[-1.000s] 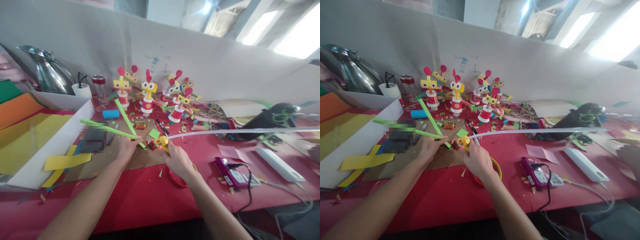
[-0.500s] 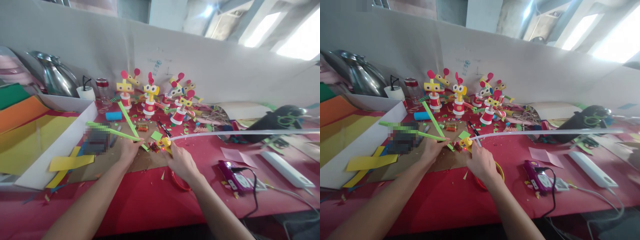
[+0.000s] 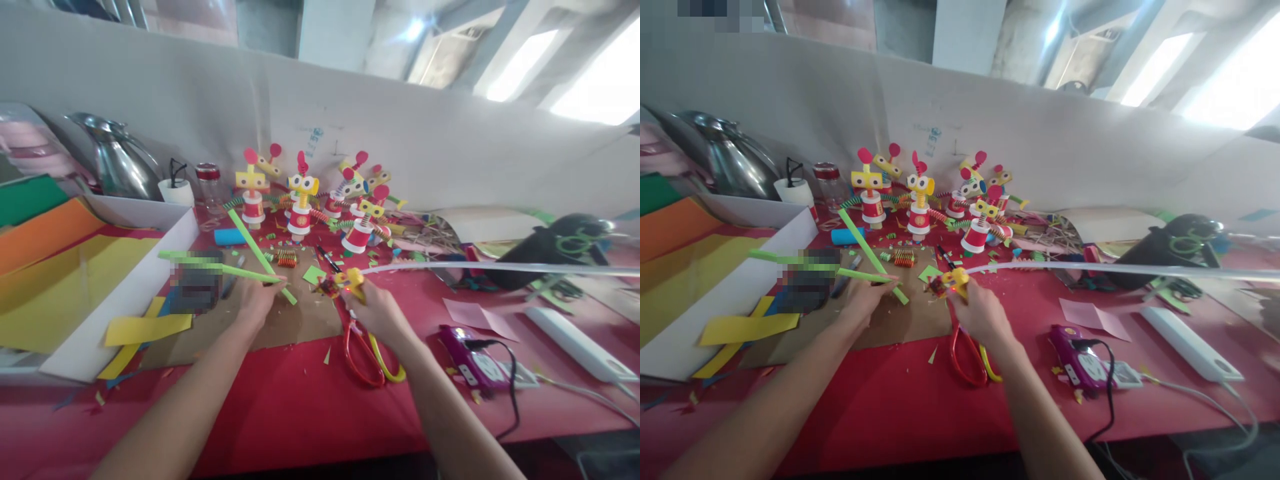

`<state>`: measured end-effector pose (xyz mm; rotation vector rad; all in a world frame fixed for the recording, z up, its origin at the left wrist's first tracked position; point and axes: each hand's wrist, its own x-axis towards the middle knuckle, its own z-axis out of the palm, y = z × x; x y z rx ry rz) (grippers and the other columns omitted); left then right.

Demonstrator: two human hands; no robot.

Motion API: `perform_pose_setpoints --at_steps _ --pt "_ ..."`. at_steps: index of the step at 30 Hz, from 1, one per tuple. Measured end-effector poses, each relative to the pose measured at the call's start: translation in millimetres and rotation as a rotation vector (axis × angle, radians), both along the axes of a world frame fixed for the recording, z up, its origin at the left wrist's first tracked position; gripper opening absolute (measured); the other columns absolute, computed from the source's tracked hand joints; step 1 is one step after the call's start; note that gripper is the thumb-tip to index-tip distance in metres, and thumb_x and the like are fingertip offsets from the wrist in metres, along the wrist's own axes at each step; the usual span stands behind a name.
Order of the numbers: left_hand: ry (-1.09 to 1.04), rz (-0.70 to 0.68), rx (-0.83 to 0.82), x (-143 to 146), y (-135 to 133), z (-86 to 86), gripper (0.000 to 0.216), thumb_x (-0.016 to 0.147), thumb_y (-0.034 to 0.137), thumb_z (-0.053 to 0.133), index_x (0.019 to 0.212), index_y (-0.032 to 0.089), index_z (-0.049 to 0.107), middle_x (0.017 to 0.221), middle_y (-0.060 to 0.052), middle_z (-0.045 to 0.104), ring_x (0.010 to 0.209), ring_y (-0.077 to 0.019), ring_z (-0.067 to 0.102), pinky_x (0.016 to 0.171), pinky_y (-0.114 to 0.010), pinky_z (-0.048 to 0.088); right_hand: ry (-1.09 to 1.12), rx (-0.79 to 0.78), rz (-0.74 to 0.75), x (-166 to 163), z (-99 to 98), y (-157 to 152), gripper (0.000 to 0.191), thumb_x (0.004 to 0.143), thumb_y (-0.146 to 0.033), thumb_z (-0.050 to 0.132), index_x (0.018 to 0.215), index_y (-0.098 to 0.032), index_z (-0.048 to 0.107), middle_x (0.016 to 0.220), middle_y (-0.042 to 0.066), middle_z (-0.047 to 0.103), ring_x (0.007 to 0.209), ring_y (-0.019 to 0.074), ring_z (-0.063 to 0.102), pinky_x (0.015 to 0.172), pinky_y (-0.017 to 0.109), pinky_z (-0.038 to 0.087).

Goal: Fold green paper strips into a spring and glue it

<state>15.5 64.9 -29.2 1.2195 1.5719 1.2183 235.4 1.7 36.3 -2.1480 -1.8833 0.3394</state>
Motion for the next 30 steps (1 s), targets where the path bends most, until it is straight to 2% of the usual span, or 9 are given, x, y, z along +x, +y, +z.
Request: perform_pose_setpoints --at_steps 3,7,11,14,17,19,22,26,30 --pt "-0.111 0.003 0.047 -9 -1 18.8 0.022 0.063 0.032 0.074 0.081 0.021 0.076 0.081 -0.005 0.073 0.086 -0.024 0.065 0.076 -0.032 0.048 0.211 -0.096 -0.073 35 -7.2 18 0.038 0.09 -0.046 0.04 0.081 -0.014 0.061 0.067 0.009 0.07 0.063 0.0194 0.065 0.056 0.025 0.041" --pt "-0.233 -0.072 0.162 -23 0 39.9 0.022 0.063 0.032 0.075 0.081 0.02 0.075 0.087 -0.005 0.073 0.092 -0.0235 0.064 0.08 -0.031 0.048 -0.022 -0.123 -0.113 65 -20.9 36 0.047 0.088 -0.05 0.039 0.075 -0.013 0.065 0.079 0.017 0.071 0.077 0.0274 0.066 0.062 0.031 0.042" --pt "-0.297 -0.11 0.241 -32 -3 52.0 0.019 0.065 0.03 0.073 0.08 0.019 0.075 0.09 -0.005 0.073 0.092 -0.0231 0.063 0.08 -0.032 0.047 -0.174 -0.172 -0.201 65 -21.2 34 0.056 0.087 -0.057 0.034 0.09 -0.014 0.069 0.1 0.022 0.069 0.092 0.0368 0.064 0.067 0.041 0.044" --pt "-0.278 -0.141 0.247 -34 -5 56.2 0.018 0.065 0.031 0.073 0.079 0.02 0.075 0.089 -0.005 0.074 0.091 -0.0237 0.064 0.078 -0.032 0.048 -0.262 -0.013 -0.241 43 -8.5 27 0.045 0.085 -0.051 0.042 0.093 -0.017 0.07 0.103 0.021 0.068 0.098 0.0391 0.06 0.069 0.043 0.044" --pt "-0.186 -0.193 0.241 -33 -8 56.6 0.016 0.067 0.032 0.073 0.08 0.023 0.076 0.088 -0.004 0.074 0.093 -0.0247 0.064 0.08 -0.032 0.048 -0.039 0.199 0.003 1 7.1 26 0.029 0.087 -0.036 0.046 0.094 -0.023 0.07 0.101 0.01 0.07 0.093 0.0268 0.062 0.076 0.036 0.045" --pt "-0.145 -0.236 0.236 -31 -9 54.4 0.015 0.067 0.031 0.072 0.08 0.025 0.077 0.088 -0.003 0.075 0.093 -0.0248 0.064 0.082 -0.033 0.048 0.257 0.129 0.261 -31 14.0 29 0.025 0.085 -0.032 0.05 0.096 -0.024 0.071 0.096 0.005 0.072 0.086 0.021 0.064 0.075 0.029 0.046" --pt "-0.166 -0.326 0.218 -26 -10 49.2 0.016 0.067 0.029 0.073 0.081 0.026 0.077 0.089 -0.003 0.075 0.091 -0.0249 0.065 0.082 -0.034 0.05 0.48 0.026 0.453 -64 15.5 34 0.023 0.081 -0.033 0.054 0.088 -0.022 0.073 0.08 0.0 0.072 0.074 0.0169 0.063 0.065 0.024 0.044" --pt "-0.146 -0.409 0.151 -17 -13 44.0 0.011 0.068 0.031 0.072 0.077 0.027 0.077 0.091 -0.003 0.074 0.093 -0.024 0.065 0.086 -0.034 0.049 0.539 0.039 0.403 -71 4.5 36 0.025 0.078 -0.029 0.053 0.065 -0.018 0.071 0.054 -0.003 0.058 0.054 0.0115 0.051 0.051 0.021 0.033" --pt "-0.298 -0.333 0.179 -12 -14 43.1 0.008 0.065 0.028 0.074 0.072 0.025 0.075 0.105 -0.003 0.07 0.103 -0.0229 0.06 0.089 -0.032 0.046 0.748 0.012 0.321 -62 -4.7 35 0.024 0.074 -0.033 0.055 0.069 -0.017 0.071 0.055 -0.004 0.056 0.053 0.0105 0.048 0.052 0.022 0.033"
